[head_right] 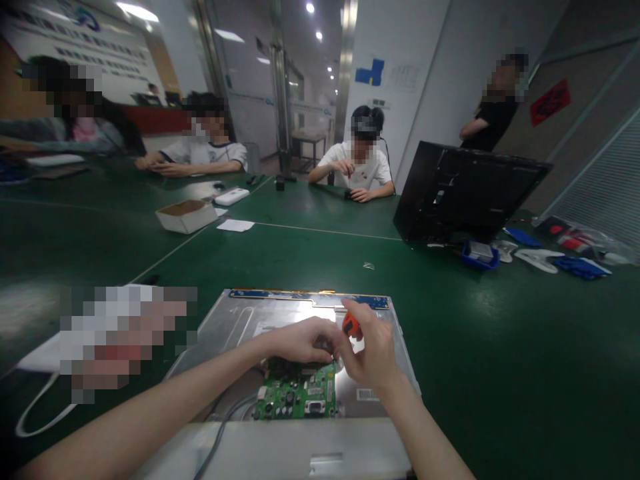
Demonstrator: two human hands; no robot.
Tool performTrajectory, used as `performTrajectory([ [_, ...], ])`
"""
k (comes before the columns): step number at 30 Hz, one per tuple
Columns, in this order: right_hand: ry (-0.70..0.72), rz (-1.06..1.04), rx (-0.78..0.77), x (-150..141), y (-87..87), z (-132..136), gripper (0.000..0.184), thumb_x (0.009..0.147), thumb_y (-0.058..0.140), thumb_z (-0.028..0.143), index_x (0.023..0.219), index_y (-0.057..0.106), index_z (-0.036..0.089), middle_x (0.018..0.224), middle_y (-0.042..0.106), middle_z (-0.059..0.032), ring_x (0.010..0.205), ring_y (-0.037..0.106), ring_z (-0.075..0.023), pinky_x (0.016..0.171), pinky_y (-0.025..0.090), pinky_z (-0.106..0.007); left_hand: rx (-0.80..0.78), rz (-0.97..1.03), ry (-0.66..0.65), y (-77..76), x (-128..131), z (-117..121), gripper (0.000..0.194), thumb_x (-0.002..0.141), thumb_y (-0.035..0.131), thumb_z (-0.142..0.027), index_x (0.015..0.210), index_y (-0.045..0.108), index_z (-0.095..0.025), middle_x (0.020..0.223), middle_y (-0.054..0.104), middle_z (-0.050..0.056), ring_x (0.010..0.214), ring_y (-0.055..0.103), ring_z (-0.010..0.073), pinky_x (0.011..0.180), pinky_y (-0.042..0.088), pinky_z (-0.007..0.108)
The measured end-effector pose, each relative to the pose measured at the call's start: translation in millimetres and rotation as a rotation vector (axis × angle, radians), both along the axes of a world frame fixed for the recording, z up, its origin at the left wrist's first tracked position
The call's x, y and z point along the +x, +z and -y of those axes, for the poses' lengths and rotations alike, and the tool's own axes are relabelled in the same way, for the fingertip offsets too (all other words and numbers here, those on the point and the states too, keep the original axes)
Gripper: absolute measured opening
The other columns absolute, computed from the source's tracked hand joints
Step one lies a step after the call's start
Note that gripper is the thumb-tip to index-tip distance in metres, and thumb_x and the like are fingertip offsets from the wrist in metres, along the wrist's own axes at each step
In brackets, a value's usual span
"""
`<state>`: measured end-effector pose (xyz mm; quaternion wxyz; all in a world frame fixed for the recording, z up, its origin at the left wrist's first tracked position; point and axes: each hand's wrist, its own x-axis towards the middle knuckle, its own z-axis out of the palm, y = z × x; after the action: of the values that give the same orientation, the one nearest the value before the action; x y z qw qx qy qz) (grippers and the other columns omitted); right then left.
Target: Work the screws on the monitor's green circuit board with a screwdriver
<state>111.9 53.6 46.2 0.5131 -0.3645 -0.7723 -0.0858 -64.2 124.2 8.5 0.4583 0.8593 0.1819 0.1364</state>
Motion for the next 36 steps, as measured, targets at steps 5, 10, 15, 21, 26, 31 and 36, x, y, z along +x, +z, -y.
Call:
performTrajectory([
  [5,0.015,-0.026,-0.047,-0.7,0.9,1.3,0.039,0.092,0.044,0.018,0.131,0.047,0.02,0.074,0.063,0.0,0.053,0.06,-0.0141,0.05,0.05,-0.025,0.016,-0.001,0.011,-1.6,0.2,-0.6,0.015,0.072,0.068,-0.003,0.08,0.071,-0.016,0.079,0.067,0.0,0.075,0.061,0.0158,0.07,0.046,0.023],
  [10,-0.088,-0.007,0.027,-1.5,-3.9,-1.1,0.035,0.092,0.053,0.024,0.127,0.047,0.022,0.063,0.058,0.0054,0.046,0.054,-0.0128,0.044,0.046,-0.022,0.006,0.01,0.003,-2.4,-0.1,-0.5,0.017,0.073,0.067,-0.003,0.085,0.071,-0.015,0.082,0.067,0.001,0.077,0.061,0.0161,0.071,0.047,0.023],
  [15,-0.066,0.004,0.025,-1.3,-3.7,-1.8,0.038,0.094,0.055,0.028,0.13,0.045,0.023,0.064,0.06,0.0044,0.046,0.056,-0.0136,0.044,0.046,-0.023,-0.001,0.009,0.008,-2.3,-0.5,-0.3,0.02,0.072,0.067,-0.002,0.086,0.072,-0.015,0.082,0.067,0.001,0.076,0.061,0.0161,0.07,0.047,0.022],
  [21,0.042,-0.014,-0.061,0.3,0.5,1.7,0.045,0.094,0.044,0.022,0.138,0.041,0.018,0.074,0.064,-0.001,0.052,0.06,-0.0144,0.049,0.05,-0.026,0.032,0.009,0.003,-1.8,0.3,-0.3,0.02,0.071,0.067,0.0,0.084,0.071,-0.015,0.081,0.067,0.0,0.076,0.061,0.0156,0.07,0.046,0.023],
  [26,-0.021,-0.016,-0.044,-1.1,-2.2,1.0,0.045,0.092,0.049,0.021,0.136,0.044,0.019,0.069,0.061,0.002,0.047,0.056,-0.0128,0.045,0.047,-0.023,0.022,0.014,-0.01,-1.1,0.4,-0.1,0.021,0.072,0.068,0.0,0.086,0.071,-0.015,0.084,0.068,0.001,0.079,0.062,0.0158,0.072,0.047,0.022],
  [31,-0.061,-0.007,0.045,-2.2,-6.1,-3.4,0.044,0.092,0.058,0.024,0.134,0.046,0.023,0.068,0.062,0.0039,0.044,0.052,-0.0107,0.041,0.044,-0.021,0.0,0.012,0.024,-0.2,0.6,0.5,0.019,0.071,0.068,-0.001,0.084,0.071,-0.014,0.079,0.066,0.0,0.072,0.06,0.0143,0.068,0.046,0.021],
  [36,-0.02,0.016,0.012,-0.8,-3.8,-1.6,0.044,0.093,0.054,0.024,0.136,0.045,0.022,0.068,0.061,0.0028,0.046,0.053,-0.012,0.043,0.045,-0.022,0.009,0.006,0.017,0.0,0.6,0.5,0.018,0.071,0.068,-0.001,0.082,0.072,-0.015,0.08,0.067,0.0,0.073,0.061,0.0151,0.07,0.047,0.023],
])
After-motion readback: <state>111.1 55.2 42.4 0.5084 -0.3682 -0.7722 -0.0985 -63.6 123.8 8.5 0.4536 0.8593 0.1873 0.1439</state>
